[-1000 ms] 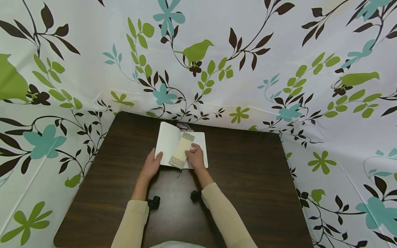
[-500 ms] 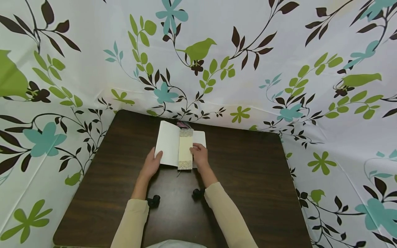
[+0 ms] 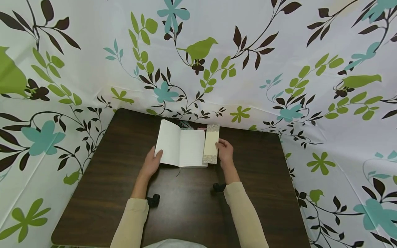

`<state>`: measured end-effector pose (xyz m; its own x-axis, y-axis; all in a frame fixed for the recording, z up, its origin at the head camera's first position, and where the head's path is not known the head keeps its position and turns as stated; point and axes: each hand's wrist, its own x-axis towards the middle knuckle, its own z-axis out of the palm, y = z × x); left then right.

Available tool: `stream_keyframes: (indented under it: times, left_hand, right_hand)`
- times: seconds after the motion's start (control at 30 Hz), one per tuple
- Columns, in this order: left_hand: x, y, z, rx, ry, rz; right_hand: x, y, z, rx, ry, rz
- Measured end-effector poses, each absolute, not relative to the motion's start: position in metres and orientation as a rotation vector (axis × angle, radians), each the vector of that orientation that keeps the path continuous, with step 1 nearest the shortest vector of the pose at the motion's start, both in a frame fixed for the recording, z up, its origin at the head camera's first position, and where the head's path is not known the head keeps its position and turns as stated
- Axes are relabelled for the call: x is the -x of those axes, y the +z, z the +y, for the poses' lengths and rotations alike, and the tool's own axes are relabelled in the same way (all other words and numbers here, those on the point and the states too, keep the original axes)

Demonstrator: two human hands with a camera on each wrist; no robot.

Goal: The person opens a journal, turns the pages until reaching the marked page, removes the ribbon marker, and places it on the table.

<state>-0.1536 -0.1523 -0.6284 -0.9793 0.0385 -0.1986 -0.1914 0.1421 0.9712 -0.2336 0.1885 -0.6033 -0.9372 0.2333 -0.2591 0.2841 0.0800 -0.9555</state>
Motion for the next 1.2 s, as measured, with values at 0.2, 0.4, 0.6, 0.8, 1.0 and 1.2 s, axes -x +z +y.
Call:
stream_keyframes:
  times: [0.2, 0.4, 0.6, 0.8, 1.0, 1.2]
  left_hand:
    - [0.153, -0.627, -0.153, 0.169, 1.923, 2.241]
    - [0.153, -0.625, -0.152, 0.173, 1.925, 2.244]
    - [0.153, -0.626, -0.153, 0.178, 1.902, 2.255]
    - [0.153, -0.624, -0.151, 0.177, 1.894, 2.257]
    - [0.153, -0.625, -0.152, 0.194, 1.885, 2.269]
    - [0.153, -0.624, -0.151, 0.183, 1.895, 2.269]
  right_hand:
    - [0.231, -0.605, 0.218, -0.601, -2.014, 2.29]
    - [0.229, -0.612, 0.228, -0.65, -1.95, 2.369]
    - [0.231, -0.622, 0.233, -0.665, -1.881, 2.45]
    - [0.236, -0.63, 0.238, -0.669, -1.778, 2.582]
    - [0.232, -0.629, 0.238, -0.596, -1.541, 2.71]
    - [0.229, -0.633, 0.234, -0.594, -1.522, 2.708]
